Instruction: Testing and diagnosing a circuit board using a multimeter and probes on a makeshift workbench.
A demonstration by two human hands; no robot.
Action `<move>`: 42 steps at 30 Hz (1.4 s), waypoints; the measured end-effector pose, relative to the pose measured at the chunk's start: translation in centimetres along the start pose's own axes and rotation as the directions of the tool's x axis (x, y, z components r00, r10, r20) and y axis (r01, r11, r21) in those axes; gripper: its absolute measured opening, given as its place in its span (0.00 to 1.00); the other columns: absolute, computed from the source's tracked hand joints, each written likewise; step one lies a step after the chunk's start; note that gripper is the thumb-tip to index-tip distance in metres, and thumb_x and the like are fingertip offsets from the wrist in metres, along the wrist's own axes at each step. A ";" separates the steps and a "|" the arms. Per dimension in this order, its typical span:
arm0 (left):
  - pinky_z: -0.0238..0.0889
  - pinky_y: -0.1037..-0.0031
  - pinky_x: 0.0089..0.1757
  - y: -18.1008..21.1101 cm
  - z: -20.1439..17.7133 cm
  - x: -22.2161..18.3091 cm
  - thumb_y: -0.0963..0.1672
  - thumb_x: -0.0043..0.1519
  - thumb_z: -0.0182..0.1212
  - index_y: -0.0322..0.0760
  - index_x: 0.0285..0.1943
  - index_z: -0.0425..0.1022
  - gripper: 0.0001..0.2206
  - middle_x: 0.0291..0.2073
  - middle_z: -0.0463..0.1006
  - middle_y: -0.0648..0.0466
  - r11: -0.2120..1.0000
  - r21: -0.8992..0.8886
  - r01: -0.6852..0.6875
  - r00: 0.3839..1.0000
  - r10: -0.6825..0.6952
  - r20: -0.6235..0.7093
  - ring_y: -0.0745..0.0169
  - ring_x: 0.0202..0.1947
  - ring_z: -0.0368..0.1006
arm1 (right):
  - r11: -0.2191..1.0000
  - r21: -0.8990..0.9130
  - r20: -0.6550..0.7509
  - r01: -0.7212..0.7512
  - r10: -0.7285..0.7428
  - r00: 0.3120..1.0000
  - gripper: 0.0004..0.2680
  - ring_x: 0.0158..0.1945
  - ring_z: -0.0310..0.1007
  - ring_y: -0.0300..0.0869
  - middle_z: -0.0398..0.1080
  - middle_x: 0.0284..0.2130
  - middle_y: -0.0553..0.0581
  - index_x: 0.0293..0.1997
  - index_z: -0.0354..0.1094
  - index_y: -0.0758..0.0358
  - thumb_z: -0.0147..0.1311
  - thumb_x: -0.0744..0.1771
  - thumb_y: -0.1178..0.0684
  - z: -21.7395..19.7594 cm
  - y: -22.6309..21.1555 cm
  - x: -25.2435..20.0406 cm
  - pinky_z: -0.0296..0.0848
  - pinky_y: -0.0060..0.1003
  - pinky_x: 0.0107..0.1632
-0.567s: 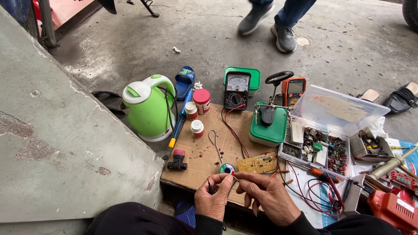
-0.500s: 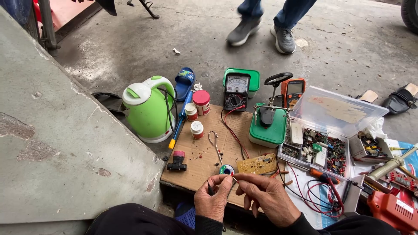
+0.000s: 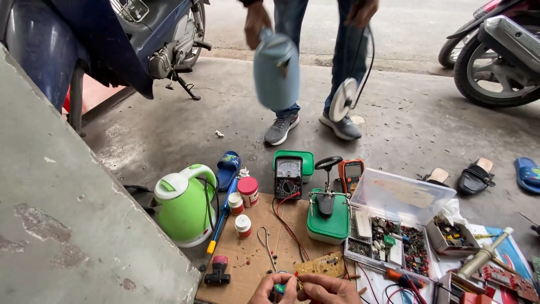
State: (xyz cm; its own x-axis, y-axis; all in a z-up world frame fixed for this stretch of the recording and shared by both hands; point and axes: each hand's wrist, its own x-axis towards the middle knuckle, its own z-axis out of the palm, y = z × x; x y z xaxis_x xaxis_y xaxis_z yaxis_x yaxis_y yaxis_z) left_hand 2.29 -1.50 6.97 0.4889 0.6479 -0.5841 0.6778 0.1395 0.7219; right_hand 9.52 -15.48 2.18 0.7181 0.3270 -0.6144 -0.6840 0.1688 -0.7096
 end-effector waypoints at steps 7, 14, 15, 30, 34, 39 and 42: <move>0.71 0.86 0.32 -2.8 1.5 -1.0 0.52 0.55 0.80 0.57 0.30 0.92 0.05 0.19 0.81 0.67 0.950 0.005 -0.311 0.943 0.309 -0.123 0.75 0.22 0.70 | 0.998 -0.008 0.006 0.056 -0.056 0.998 0.13 0.23 0.72 0.59 0.84 0.38 0.84 0.61 0.84 0.86 0.60 0.70 0.69 -1.0 0.2 -2.1 0.68 0.41 0.26; 0.73 0.83 0.39 -2.2 0.3 -2.8 0.54 0.58 0.78 0.60 0.35 0.91 0.06 0.26 0.86 0.69 0.961 0.006 -0.277 0.957 0.276 -0.083 0.74 0.30 0.75 | 1.000 -0.021 -0.031 -0.006 0.005 0.999 0.12 0.27 0.74 0.58 0.85 0.44 0.81 0.61 0.84 0.80 0.61 0.70 0.67 1.9 -2.6 -7.6 0.59 0.38 0.23; 0.70 0.82 0.36 -2.2 0.3 -3.0 0.53 0.58 0.79 0.56 0.35 0.91 0.07 0.24 0.84 0.67 0.958 -0.047 -0.281 0.958 0.278 -0.074 0.73 0.28 0.71 | 1.000 -0.018 -0.041 0.001 -0.002 0.999 0.12 0.26 0.74 0.57 0.84 0.42 0.80 0.60 0.84 0.80 0.62 0.70 0.67 2.0 -2.8 -7.9 0.57 0.37 0.23; 0.50 0.75 0.18 -5.3 3.4 3.7 0.45 0.64 0.77 0.28 0.46 0.86 0.11 0.21 0.77 0.50 0.850 -0.517 -0.104 0.883 0.317 0.345 0.66 0.12 0.58 | 0.996 0.064 -0.079 0.055 -0.050 0.996 0.12 0.24 0.75 0.56 0.81 0.39 0.79 0.57 0.83 0.81 0.62 0.68 0.66 -0.3 -1.4 -5.5 0.68 0.39 0.20; 0.46 0.75 0.19 -5.8 3.8 4.9 0.46 0.64 0.76 0.28 0.45 0.85 0.13 0.15 0.68 0.54 0.834 -0.547 -0.072 0.860 0.330 0.389 0.67 0.11 0.57 | 0.998 0.055 -0.110 -0.011 0.017 0.994 0.15 0.25 0.74 0.56 0.82 0.40 0.81 0.63 0.81 0.81 0.60 0.68 0.66 0.6 -2.0 -5.2 0.69 0.40 0.20; 0.49 0.75 0.19 -6.1 3.4 5.1 0.47 0.65 0.75 0.31 0.45 0.85 0.13 0.15 0.68 0.55 0.847 -0.520 -0.110 0.870 0.334 0.361 0.68 0.11 0.58 | 0.999 0.028 -0.127 -0.018 0.022 0.992 0.15 0.24 0.73 0.56 0.82 0.40 0.80 0.62 0.82 0.82 0.61 0.68 0.66 1.2 -1.8 -4.5 0.68 0.41 0.20; 0.51 0.75 0.20 -5.9 3.0 4.8 0.48 0.65 0.74 0.33 0.44 0.85 0.12 0.15 0.68 0.57 0.861 -0.492 -0.131 0.877 0.332 0.348 0.69 0.12 0.58 | 0.999 0.033 -0.142 -0.010 0.014 0.990 0.15 0.23 0.72 0.57 0.81 0.40 0.82 0.61 0.82 0.82 0.61 0.67 0.66 1.4 -1.4 -4.2 0.67 0.41 0.20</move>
State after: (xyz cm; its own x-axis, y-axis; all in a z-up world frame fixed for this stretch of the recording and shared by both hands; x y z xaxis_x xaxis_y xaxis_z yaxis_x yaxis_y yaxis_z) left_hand 2.31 -1.42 -1.21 0.8448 0.3537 -0.4014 0.2490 0.4042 0.8801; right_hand 7.28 -15.77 6.18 0.7191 0.1942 -0.6672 -0.6949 0.1961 -0.6919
